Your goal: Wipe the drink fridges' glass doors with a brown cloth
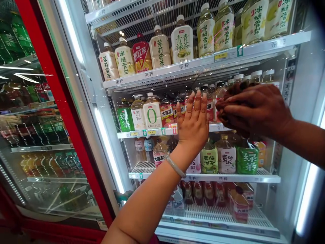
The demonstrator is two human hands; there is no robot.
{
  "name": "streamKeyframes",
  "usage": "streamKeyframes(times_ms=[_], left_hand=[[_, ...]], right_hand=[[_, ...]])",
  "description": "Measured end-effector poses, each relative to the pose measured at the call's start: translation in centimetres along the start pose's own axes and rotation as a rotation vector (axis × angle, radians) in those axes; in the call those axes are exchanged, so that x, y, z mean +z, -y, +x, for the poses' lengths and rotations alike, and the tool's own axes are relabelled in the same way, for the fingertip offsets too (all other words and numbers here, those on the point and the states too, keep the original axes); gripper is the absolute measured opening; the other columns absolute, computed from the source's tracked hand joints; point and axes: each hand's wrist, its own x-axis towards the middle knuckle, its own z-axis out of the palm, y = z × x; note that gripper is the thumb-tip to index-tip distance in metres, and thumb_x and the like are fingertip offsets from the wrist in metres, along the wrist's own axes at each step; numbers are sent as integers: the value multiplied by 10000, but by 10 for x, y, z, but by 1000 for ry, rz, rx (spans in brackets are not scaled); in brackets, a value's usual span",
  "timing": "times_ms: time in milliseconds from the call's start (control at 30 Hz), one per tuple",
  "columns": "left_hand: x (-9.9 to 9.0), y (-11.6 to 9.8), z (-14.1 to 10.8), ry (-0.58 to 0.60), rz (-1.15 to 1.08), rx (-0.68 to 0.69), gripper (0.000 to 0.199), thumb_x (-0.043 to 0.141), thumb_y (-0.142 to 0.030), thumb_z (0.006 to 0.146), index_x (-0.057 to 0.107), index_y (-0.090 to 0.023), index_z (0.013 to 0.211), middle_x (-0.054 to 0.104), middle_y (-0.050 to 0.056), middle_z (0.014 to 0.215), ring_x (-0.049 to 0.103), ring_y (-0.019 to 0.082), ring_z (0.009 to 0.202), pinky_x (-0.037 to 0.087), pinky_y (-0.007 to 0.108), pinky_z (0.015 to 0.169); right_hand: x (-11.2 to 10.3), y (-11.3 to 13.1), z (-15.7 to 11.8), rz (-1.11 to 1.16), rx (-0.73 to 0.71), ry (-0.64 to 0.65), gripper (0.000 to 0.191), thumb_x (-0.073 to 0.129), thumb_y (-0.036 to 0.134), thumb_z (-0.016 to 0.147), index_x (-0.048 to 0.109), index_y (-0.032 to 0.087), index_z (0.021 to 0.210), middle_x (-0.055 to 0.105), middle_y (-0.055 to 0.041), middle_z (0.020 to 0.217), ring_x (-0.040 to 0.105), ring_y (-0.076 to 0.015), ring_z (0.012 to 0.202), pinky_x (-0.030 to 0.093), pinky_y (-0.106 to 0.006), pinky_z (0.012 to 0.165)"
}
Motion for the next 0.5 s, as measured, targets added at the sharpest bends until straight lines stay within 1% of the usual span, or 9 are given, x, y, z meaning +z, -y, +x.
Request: streamKeyframes(times_ms=[67, 133, 167, 233, 300, 367, 400, 433, 500], left_hand=[[1, -5, 4, -2, -24, -16, 627, 307, -241, 1072, 177, -172, 1681, 232, 75, 1752, 52, 178, 1646, -98, 509, 1345], [1, -9, 6, 0, -36, -27, 644, 311, -231, 1063, 160, -147, 1683, 215, 89, 1756, 31, 183, 1645, -73, 511, 1351], [1, -11, 6, -1, -37, -25, 652, 317, -221, 1056, 157, -140, 1683, 205, 90, 1758, 15, 185, 1645, -68, 513, 1352], [1, -11, 6, -3, -28, -8, 652, 321, -202, 1048, 173, -130, 1679, 202, 88, 1759, -6, 182, 1644, -79, 509, 1352], [1, -11, 5, -5, -14, 14, 632, 308, -204, 1056, 194, -121, 1672, 216, 91, 1756, -5, 173, 1642, -94, 496, 1349], [1, -10, 4, -2, -12, 20, 626, 303, -225, 1065, 191, -128, 1674, 234, 92, 1753, 7, 172, 1641, -83, 492, 1349], [2, -10, 4, 1, -15, 19, 630, 308, -236, 1066, 183, -136, 1676, 239, 90, 1753, 11, 177, 1640, -74, 498, 1349], [2, -11, 4, 3, -16, 18, 634, 313, -239, 1065, 180, -145, 1678, 240, 86, 1753, 12, 179, 1640, -70, 503, 1349], [2, -13, 5, -4, -3, 25, 624, 307, -225, 1063, 202, -139, 1672, 242, 86, 1751, 11, 178, 1638, -85, 497, 1346]], right_hand=[[7, 0, 10, -73, 133, -35, 225, 742, 469, 883, 743, 303, 1035, 720, -26, 1138, 575, -224, 1057, 413, -403, 897], [13, 12, 19, -87, 242, -63, 232, 711, 469, 898, 742, 272, 1018, 709, -43, 1154, 571, -238, 1067, 405, -411, 898], [15, 20, 21, -79, 269, -69, 231, 705, 457, 900, 737, 265, 1024, 703, -49, 1167, 568, -246, 1081, 407, -417, 908], [12, 34, 16, -54, 246, -77, 218, 721, 427, 889, 725, 266, 1037, 701, -50, 1172, 564, -251, 1097, 415, -424, 928], [5, 36, 1, -14, 147, -69, 237, 771, 408, 856, 718, 286, 1052, 709, -38, 1161, 569, -246, 1097, 433, -424, 944], [-4, 26, -16, 36, 43, -36, 278, 820, 412, 816, 722, 318, 1059, 720, -20, 1148, 579, -235, 1090, 454, -415, 950], [-6, 17, -23, 56, 21, -1, 290, 832, 427, 804, 729, 335, 1059, 723, -12, 1146, 584, -227, 1087, 459, -409, 947], [-8, 8, -28, 63, 27, 39, 285, 831, 451, 803, 739, 344, 1051, 724, -10, 1143, 587, -220, 1078, 458, -404, 935], [-7, -7, -27, 32, 121, 96, 258, 784, 510, 839, 757, 333, 1024, 716, -22, 1133, 584, -214, 1059, 438, -407, 906]])
